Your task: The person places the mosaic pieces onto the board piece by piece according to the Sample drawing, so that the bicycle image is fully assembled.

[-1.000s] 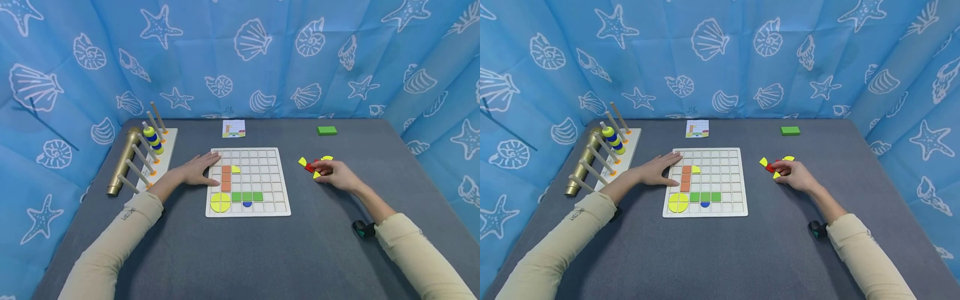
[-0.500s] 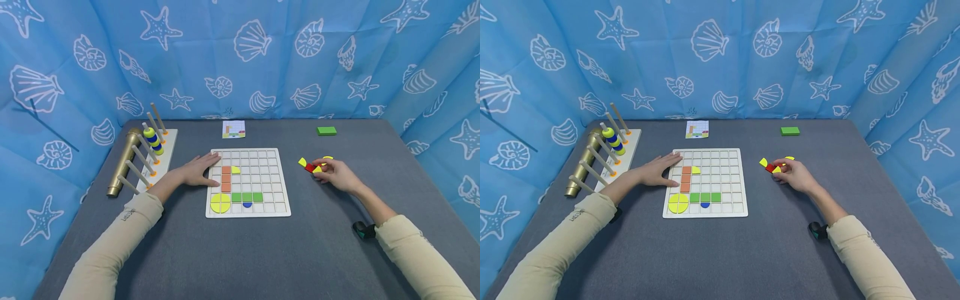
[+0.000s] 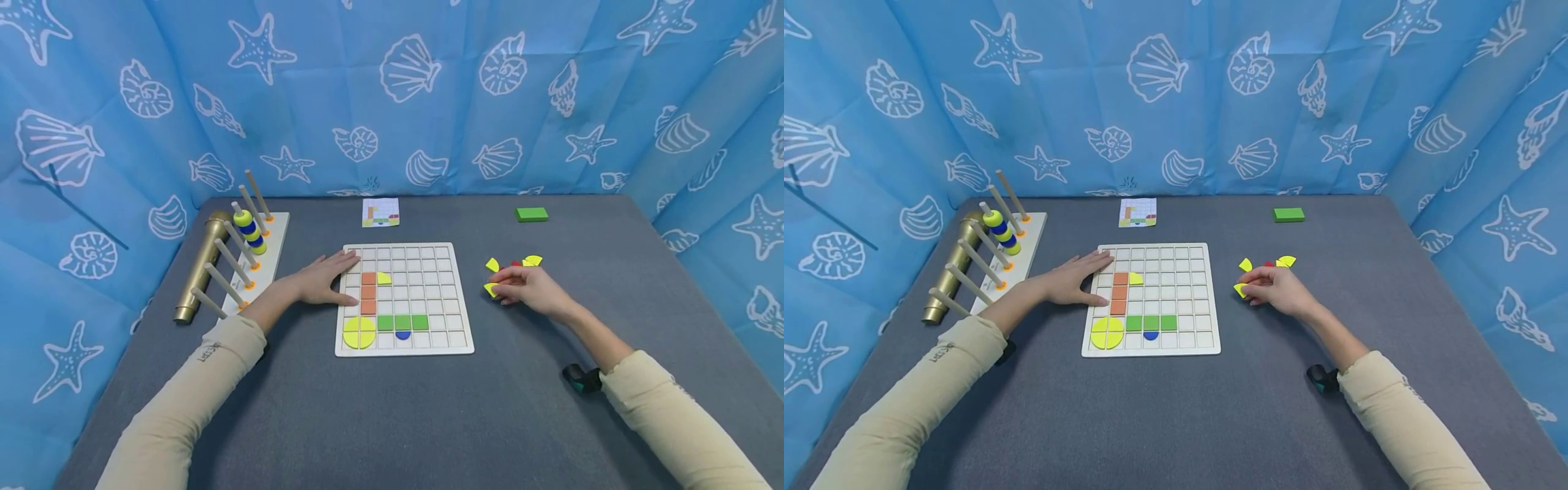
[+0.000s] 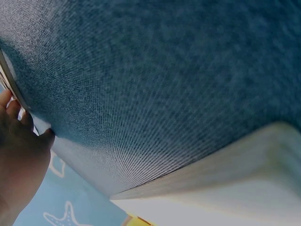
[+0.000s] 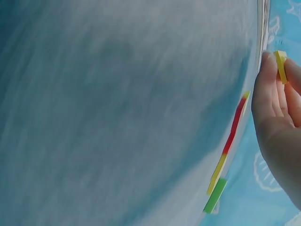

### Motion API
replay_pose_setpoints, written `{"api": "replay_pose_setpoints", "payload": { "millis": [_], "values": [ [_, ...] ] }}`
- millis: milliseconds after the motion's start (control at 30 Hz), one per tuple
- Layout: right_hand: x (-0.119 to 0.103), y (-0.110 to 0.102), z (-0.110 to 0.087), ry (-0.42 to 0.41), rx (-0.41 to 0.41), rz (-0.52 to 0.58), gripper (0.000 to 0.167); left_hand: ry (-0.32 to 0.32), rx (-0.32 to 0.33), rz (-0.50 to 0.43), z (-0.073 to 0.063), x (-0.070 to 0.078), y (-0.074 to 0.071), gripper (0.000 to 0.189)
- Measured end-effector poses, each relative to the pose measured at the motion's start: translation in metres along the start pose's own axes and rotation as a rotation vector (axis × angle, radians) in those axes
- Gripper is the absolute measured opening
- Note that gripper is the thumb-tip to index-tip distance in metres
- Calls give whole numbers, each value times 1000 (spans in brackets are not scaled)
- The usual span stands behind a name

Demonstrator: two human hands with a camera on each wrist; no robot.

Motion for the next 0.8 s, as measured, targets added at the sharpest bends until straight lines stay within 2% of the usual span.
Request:
{"api": "replay_pose_setpoints", "payload": {
  "millis": [200, 400, 600, 800],
  "values": [
    [-9, 21, 6, 27, -138, 92, 35, 0, -1, -5, -2, 2, -2, 99],
    [-19, 38, 13, 39, -177, 114, 34, 3, -1, -3, -3, 1, -1, 100],
    [-29, 55, 20, -20, -234, 86, 26, 15, 5, -11, -4, 2, -2, 100],
    [-42, 69, 22, -132, -276, -38, 19, 12, 5, -12, -5, 4, -3, 99]
  ]
}}
Point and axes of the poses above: each hand's wrist, its own z-axis towards the middle knuckle, its own y-axis out of the palm, x = y × z, the point moved 5 cm from there along z, towards the middle knuckle, and after that the axes turned 1 degree about x, right-handed, at the moved point
